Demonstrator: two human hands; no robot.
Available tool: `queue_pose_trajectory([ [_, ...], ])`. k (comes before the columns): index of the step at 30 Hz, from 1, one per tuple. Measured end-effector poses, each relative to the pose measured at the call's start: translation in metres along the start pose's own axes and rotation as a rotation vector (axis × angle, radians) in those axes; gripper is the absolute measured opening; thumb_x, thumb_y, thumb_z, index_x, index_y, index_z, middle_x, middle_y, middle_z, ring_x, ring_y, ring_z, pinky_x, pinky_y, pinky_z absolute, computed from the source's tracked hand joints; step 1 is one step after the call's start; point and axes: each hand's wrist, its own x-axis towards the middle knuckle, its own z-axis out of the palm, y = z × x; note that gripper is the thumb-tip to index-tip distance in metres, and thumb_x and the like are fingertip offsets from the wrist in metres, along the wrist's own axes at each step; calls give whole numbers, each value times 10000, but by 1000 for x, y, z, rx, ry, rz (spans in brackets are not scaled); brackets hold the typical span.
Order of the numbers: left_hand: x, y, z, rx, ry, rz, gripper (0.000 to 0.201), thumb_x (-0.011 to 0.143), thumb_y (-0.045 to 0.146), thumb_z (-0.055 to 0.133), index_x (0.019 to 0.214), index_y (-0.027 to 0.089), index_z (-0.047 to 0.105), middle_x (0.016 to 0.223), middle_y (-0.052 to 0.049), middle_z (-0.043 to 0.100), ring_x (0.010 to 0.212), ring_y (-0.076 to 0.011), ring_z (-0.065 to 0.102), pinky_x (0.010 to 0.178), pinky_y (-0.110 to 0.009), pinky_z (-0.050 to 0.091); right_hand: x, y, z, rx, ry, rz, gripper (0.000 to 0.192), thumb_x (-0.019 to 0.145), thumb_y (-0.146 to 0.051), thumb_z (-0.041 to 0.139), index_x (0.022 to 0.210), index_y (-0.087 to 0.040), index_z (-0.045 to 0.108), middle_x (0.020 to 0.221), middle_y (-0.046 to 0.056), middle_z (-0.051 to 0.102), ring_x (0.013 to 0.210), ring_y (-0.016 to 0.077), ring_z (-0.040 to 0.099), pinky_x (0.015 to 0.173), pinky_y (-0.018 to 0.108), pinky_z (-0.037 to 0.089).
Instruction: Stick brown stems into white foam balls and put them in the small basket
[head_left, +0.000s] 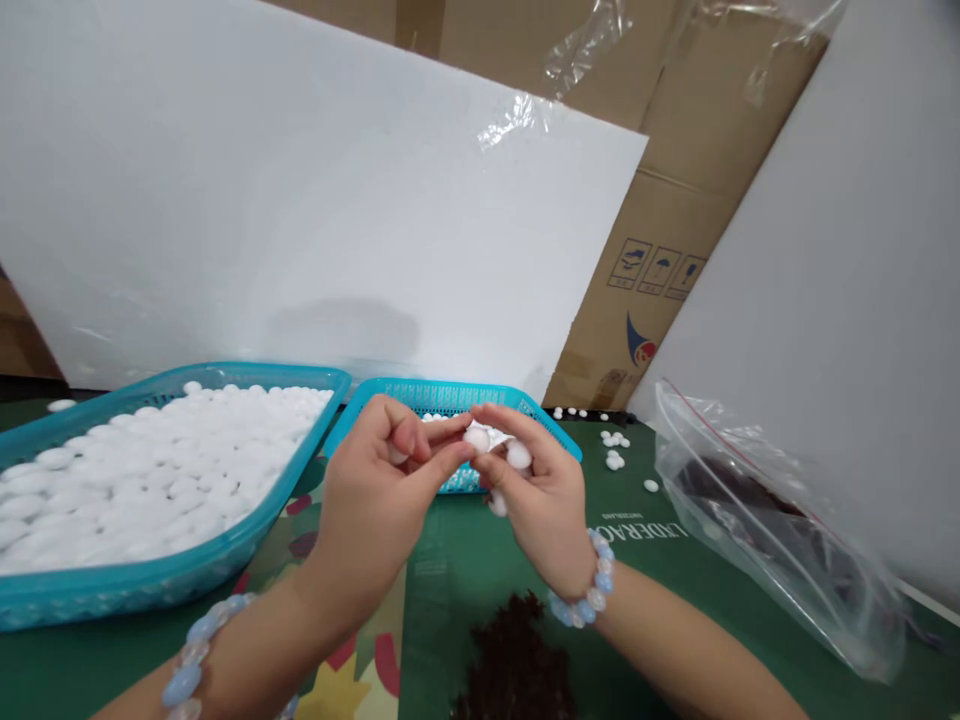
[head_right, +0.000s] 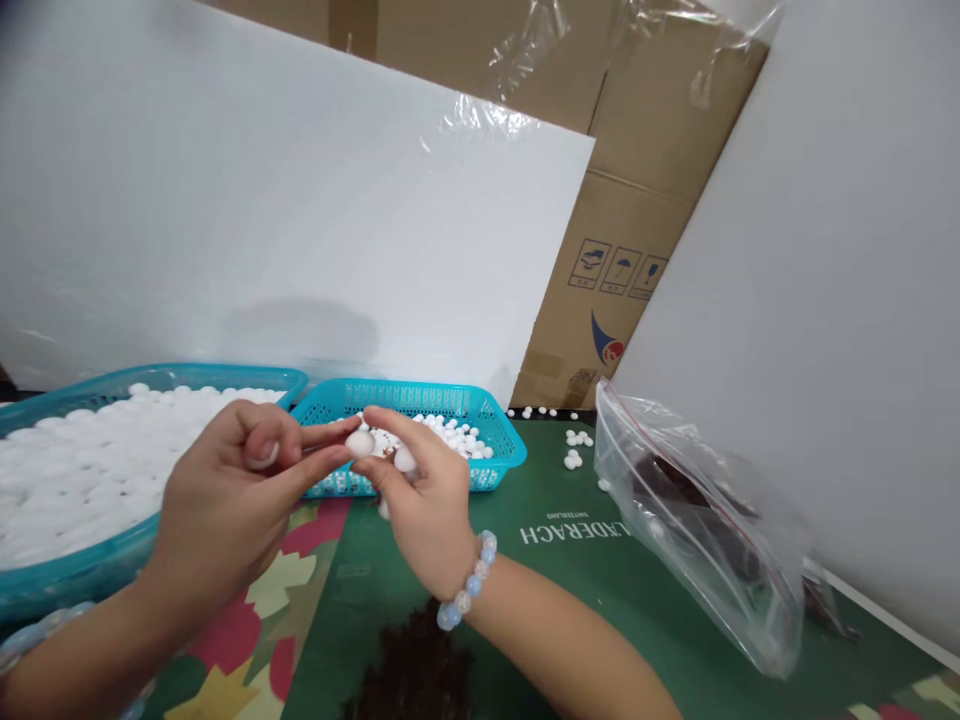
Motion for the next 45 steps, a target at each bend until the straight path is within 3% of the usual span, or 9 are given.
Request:
queue_pose_trajectory([
  [8, 0, -4, 3, 66, 43, -74, 294, 508, 134, 541, 459, 191, 257, 420, 81, 296, 679, -144, 557, 611, -229, 457, 3, 1, -1, 30, -41, -93, 271, 579, -85, 540, 689, -326, 595, 643, -30, 561, 549, 113, 478, 426, 229, 343],
  [15, -3, -7, 8, -60, 25, -154, 301, 506, 121, 540, 450, 187, 252, 396, 89, 287, 590, -87, 537, 624, -192, 441, 4, 7, -1, 93, 17, -150, 268, 558, -62, 559, 642, -313, 598, 532, -42, 504, 466, 93, 440, 443, 236, 353],
  [22, 5, 6, -2, -56, -168, -139, 297, 527, 125, 524, 494, 183, 234, 421, 97, 269, 459, -42, 475, 560, -172, 429, -1, -8, -8, -192, -57, -300, 397, 624, -70, 509, 860, -389, 521, 624, -44, 506, 536, 95, 450, 513, 246, 374],
  [24, 19, 11, -9, 118, -172, -80, 231, 569, 188, 494, 567, 195, 263, 475, 81, 306, 626, -79, 521, 576, -166, 421, -1, -15, -13, -280, -55, -316, 357, 641, -88, 494, 846, -377, 534, 625, -35, 486, 479, 79, 418, 449, 226, 357],
  [26, 38, 13, -23, 562, -139, -58, 145, 664, 281, 384, 763, 216, 300, 621, 45, 402, 772, -99, 495, 623, -182, 411, 1, -22, -20, -350, -30, -300, 281, 662, -137, 478, 825, -356, 544, 651, -22, 468, 452, 67, 399, 387, 213, 320],
  [27, 49, 13, -34, 925, -177, -147, 194, 713, 314, 277, 884, 223, 272, 720, 19, 426, 813, -106, 475, 639, -199, 406, 2, -24, -25, -374, -21, -262, 240, 662, -169, 481, 813, -345, 544, 684, -15, 468, 461, 66, 402, 373, 212, 306],
  [31, 73, 6, -89, 1311, -302, -450, 365, 594, 315, 507, 881, 104, 424, 937, -107, 412, 884, -248, 414, 693, -350, 367, 5, -32, -41, -251, 65, -18, 209, 659, -246, 487, 855, -308, 522, 678, 1, 450, 433, 44, 388, 337, 200, 284],
  [37, 58, -4, -136, 1490, -706, -785, 255, 676, 272, 458, 883, 123, 465, 966, -67, 447, 829, -173, 447, 704, -378, 366, 9, -37, -42, 74, -17, 129, 194, 556, -207, 566, 747, -237, 550, 749, 27, 500, 372, 4, 373, 288, 151, 275],
  [45, 62, -12, -138, 1540, -880, -722, 238, 695, 264, 431, 880, 118, 466, 917, -56, 473, 787, -158, 462, 700, -360, 359, 20, -37, -42, 115, -174, 408, 94, 575, -199, 511, 657, -174, 549, 363, -63, 343, 296, 6, 297, 256, 110, 203],
])
